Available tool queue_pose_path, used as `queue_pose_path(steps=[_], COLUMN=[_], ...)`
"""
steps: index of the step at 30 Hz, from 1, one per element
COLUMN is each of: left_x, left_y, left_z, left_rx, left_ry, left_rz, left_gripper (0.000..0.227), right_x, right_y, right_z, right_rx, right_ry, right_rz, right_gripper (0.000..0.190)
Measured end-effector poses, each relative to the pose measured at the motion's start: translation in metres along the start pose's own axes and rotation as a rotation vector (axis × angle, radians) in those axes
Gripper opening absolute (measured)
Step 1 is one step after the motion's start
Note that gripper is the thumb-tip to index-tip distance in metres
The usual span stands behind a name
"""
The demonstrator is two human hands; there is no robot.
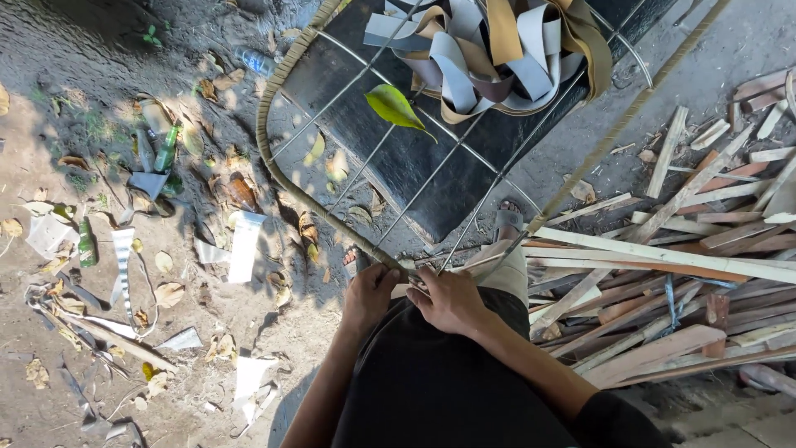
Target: Wrapping a furniture frame with thin binding material to secure components or provide a finished edge.
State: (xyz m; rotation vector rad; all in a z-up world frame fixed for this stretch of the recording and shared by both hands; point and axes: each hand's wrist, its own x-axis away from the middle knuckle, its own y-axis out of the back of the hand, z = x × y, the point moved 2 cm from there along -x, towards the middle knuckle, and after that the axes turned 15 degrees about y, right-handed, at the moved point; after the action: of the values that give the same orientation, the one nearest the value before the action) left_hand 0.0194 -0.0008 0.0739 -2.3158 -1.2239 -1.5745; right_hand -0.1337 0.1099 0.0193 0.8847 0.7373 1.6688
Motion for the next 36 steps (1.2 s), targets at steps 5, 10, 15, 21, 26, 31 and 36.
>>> queue_pose_path(steps=[5,10,15,21,26,31,36], left_x=[-0.035,-0.033,-0.030,-0.047,-0.039,-0.050,-0.050], left_y=[-0.022,-0.022,-0.008,-0.008,-0.003,-0.008,0.012], left_z=[0.033,0.041,0.014,0.055,0.043,0.054,0.056], left_rx=[0.006,-0.013,0.047,-0.124,-0.184,-0.194,-0.189], left_ry=[-0.062,-0.137,-0.015,-0.060,-0.177,-0.229,-0.289], left_rz=[-0.027,-0.031,0.006,-0.046,-0.143,-0.211,-0.263], left_gripper=[0.031,0.025,0.025,0.019,0.022,0.025,0.038], right_x=[-0.021,-0.033,-0.031,-0.038,-0.035,-0.029,-0.024], right_y=[0.043,0.051,0.035,0.042,0.053,0.010,0.007], right_z=[0.001,0.007,0.009,0.019,0.034,0.013,0.023], right_rx=[-0.414,-0.531,-0.377,-0.346,-0.321,-0.198,-0.070], right_ry=[-0.287,-0.449,-0.437,-0.465,-0.442,-0.395,-0.328], right_rz=[0.240,0.365,0.369,0.381,0.358,0.190,0.030], right_gripper=[0.048,0.058,0.048,0.049,0.054,0.055,0.047])
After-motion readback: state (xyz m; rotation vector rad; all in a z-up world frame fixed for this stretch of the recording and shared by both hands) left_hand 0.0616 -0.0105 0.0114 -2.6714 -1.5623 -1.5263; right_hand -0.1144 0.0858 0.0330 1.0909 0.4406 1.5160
